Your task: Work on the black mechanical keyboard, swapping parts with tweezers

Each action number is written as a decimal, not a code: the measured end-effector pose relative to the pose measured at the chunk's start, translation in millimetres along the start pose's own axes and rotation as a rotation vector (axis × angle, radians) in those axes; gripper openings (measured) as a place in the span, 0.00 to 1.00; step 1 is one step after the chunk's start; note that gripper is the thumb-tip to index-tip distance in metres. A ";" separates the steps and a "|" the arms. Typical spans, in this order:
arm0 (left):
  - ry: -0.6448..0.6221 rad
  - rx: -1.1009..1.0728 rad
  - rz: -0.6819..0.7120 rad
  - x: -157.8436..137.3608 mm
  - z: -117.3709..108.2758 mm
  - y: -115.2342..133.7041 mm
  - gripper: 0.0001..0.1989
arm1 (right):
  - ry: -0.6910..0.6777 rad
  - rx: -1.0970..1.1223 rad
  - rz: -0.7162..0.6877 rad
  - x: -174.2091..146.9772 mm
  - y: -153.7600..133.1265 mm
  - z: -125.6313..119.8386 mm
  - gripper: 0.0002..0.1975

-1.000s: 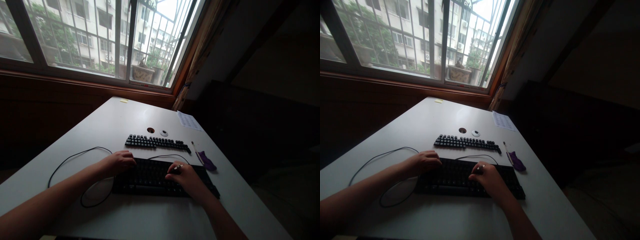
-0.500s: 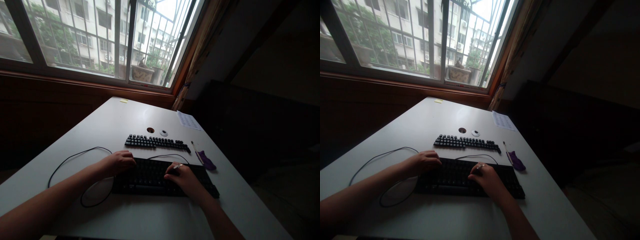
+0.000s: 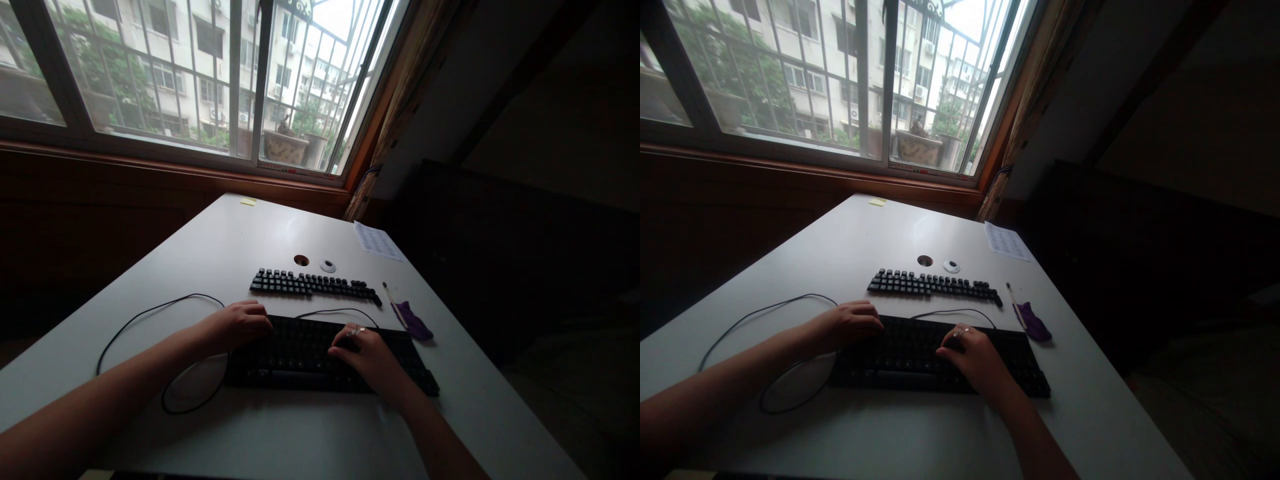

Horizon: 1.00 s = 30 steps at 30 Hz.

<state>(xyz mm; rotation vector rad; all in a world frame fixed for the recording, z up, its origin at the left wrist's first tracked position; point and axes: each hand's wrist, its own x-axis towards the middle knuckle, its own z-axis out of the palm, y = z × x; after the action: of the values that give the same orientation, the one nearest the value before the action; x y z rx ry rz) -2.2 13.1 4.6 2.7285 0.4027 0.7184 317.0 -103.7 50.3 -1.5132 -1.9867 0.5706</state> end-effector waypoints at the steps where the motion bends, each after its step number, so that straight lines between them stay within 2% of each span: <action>1: -0.003 0.001 0.000 0.0 0.2 -0.2 0.08 | -0.003 0.000 -0.001 0.0 -0.2 -0.2 0.04; 16: -0.003 0.020 0.007 0.3 0.7 -0.6 0.09 | -0.026 -0.005 -0.015 0.8 3.1 3.4 0.03; 24: 0.005 0.002 0.009 2.6 -3.5 4.4 0.11 | 0.057 -0.053 0.006 -1.4 4.7 6.2 0.05; 30: 0.009 0.013 0.021 3.2 -3.7 4.8 0.09 | 0.133 0.075 0.050 -6.4 16.7 16.7 0.07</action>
<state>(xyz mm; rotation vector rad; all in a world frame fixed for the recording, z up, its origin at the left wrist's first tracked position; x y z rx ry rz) -0.5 10.5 10.7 2.7470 0.3826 0.7366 319.1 -105.2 25.9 -1.5184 -1.8122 0.5434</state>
